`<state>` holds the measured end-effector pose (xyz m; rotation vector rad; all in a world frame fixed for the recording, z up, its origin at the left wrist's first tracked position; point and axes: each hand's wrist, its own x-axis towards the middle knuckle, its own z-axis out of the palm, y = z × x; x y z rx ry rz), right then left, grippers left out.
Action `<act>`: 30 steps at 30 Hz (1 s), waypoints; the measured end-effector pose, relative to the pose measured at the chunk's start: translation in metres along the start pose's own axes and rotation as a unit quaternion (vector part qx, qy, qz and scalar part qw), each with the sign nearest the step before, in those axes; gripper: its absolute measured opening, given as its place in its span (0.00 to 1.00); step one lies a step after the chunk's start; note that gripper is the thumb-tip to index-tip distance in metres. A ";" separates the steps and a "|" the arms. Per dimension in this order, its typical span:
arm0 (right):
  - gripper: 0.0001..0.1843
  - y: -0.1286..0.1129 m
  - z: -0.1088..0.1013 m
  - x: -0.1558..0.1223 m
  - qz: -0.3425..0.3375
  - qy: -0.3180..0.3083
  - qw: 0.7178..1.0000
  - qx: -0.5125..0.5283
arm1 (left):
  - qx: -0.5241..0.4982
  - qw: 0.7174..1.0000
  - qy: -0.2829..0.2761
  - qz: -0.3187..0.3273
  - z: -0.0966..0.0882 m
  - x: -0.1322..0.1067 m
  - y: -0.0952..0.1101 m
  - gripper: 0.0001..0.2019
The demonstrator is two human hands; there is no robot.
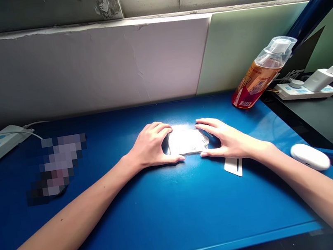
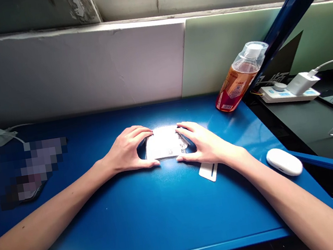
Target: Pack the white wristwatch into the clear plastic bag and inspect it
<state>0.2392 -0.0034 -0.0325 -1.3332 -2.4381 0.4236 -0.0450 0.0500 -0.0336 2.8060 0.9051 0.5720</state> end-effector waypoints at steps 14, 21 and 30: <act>0.48 0.002 0.000 0.000 -0.002 0.005 1.000 -0.009 | -0.033 0.999 -0.003 0.001 0.001 0.002 -0.001 0.39; 0.45 0.000 0.002 -0.002 -0.029 0.025 0.999 -0.004 | -0.047 0.998 -0.030 0.031 -0.003 0.001 0.000 0.36; 0.44 -0.003 0.007 -0.001 -0.026 0.034 0.999 0.013 | -0.041 0.996 -0.065 0.033 0.007 0.001 0.015 0.35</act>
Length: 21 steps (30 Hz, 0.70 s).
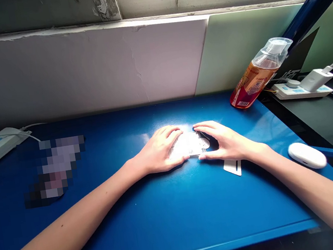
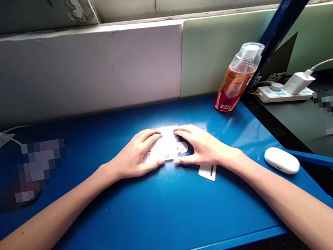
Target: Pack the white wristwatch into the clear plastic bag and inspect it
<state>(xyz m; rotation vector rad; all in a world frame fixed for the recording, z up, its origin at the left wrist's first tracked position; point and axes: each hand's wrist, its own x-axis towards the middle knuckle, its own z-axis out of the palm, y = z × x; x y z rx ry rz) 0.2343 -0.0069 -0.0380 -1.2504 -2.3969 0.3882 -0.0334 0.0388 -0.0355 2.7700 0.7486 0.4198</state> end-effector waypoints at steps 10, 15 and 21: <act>0.20 0.008 -0.004 0.006 0.048 0.119 0.988 0.088 | 0.006 1.000 -0.002 -0.025 0.001 0.000 0.004 0.34; 0.13 0.003 -0.005 0.006 0.068 0.147 0.987 -0.019 | 0.026 0.999 -0.026 -0.025 0.000 0.001 0.007 0.34; 0.18 -0.006 -0.002 0.003 0.028 0.069 0.996 -0.044 | 0.068 0.995 -0.065 -0.029 0.001 0.000 0.007 0.38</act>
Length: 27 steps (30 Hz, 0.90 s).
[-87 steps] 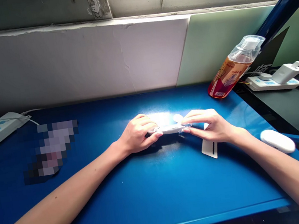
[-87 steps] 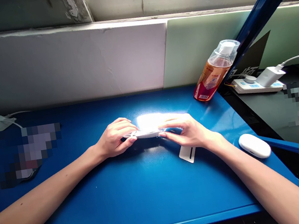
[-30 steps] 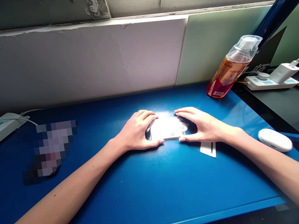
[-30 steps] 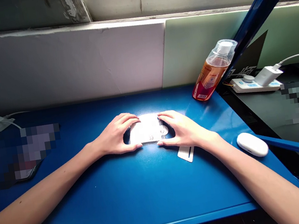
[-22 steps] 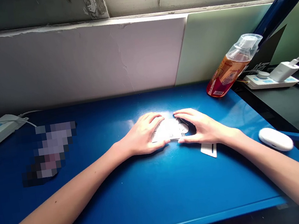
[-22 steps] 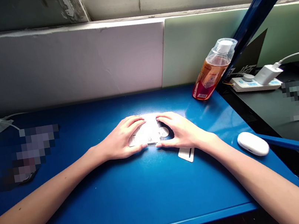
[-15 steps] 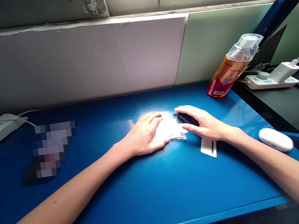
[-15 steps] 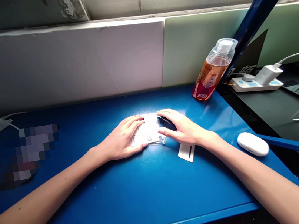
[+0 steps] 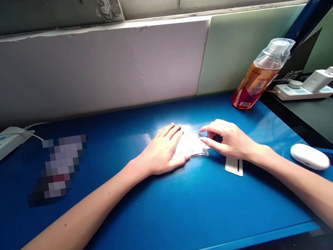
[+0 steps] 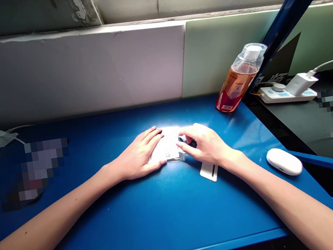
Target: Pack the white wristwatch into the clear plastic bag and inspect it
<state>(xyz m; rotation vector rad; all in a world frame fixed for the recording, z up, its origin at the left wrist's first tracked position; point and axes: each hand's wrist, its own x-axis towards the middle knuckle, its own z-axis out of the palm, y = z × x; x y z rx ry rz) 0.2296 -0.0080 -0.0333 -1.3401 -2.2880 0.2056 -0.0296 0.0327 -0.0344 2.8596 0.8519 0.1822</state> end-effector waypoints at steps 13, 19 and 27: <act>0.18 -0.012 0.005 -0.002 -0.022 0.001 0.999 -0.026 | -0.001 1.000 0.010 0.006 0.001 0.000 0.001 0.38; 0.19 -0.008 0.009 -0.002 -0.067 0.016 0.996 -0.060 | 0.003 1.000 0.005 0.001 0.001 0.001 0.001 0.39; 0.24 -0.015 0.013 -0.004 -0.075 -0.004 0.991 -0.113 | 0.006 1.000 -0.005 -0.001 0.001 0.001 0.002 0.39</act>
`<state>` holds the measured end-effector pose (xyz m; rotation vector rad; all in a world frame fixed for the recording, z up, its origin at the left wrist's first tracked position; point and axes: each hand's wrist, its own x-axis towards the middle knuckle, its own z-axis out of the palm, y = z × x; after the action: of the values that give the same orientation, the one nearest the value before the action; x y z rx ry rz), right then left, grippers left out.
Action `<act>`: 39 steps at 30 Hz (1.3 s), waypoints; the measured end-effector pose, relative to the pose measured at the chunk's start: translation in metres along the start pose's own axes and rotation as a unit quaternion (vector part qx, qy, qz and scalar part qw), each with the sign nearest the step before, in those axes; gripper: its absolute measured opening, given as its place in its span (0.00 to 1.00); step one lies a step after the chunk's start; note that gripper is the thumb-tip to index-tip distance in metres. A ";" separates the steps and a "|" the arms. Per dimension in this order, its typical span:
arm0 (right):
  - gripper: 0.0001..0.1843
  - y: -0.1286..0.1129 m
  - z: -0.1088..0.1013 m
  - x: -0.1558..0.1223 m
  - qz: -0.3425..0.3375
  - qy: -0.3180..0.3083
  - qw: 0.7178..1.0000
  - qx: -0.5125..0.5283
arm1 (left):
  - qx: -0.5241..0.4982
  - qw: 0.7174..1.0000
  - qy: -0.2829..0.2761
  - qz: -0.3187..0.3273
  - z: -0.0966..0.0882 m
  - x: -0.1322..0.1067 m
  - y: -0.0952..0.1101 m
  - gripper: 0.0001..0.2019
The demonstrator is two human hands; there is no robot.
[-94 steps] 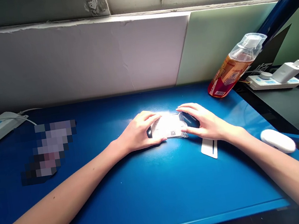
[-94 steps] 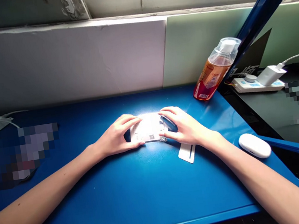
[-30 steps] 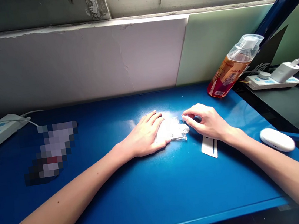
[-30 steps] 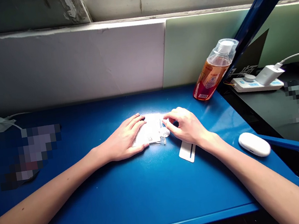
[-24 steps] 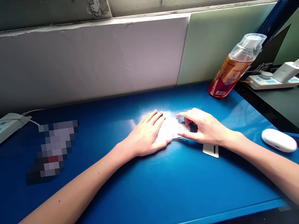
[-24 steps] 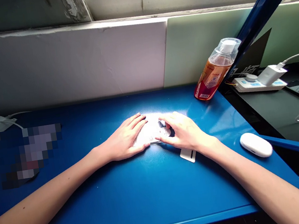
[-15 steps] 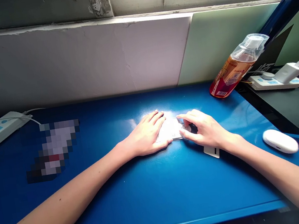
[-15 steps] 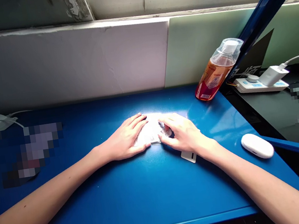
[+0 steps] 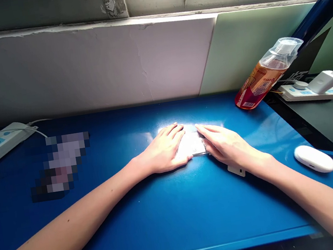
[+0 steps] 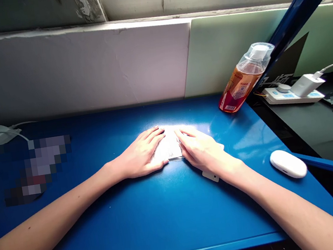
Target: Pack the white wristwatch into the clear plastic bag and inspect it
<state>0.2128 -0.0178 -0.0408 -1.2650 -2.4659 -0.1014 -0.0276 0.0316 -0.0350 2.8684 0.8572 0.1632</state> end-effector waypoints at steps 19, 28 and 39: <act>0.28 0.003 0.015 -0.002 0.023 0.018 0.997 0.078 | 0.001 1.000 -0.014 -0.005 -0.001 0.001 0.002 0.37; 0.20 -0.004 0.015 -0.002 0.107 0.023 0.988 0.108 | 0.004 1.000 0.008 0.002 0.000 0.001 0.002 0.33; 0.21 -0.012 0.013 0.001 0.123 0.065 0.980 0.143 | 0.000 1.000 -0.011 0.001 0.000 0.000 0.002 0.32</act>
<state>0.1991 -0.0208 -0.0510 -1.3727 -2.1054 0.2202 -0.0265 0.0299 -0.0347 2.8652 0.8506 0.1305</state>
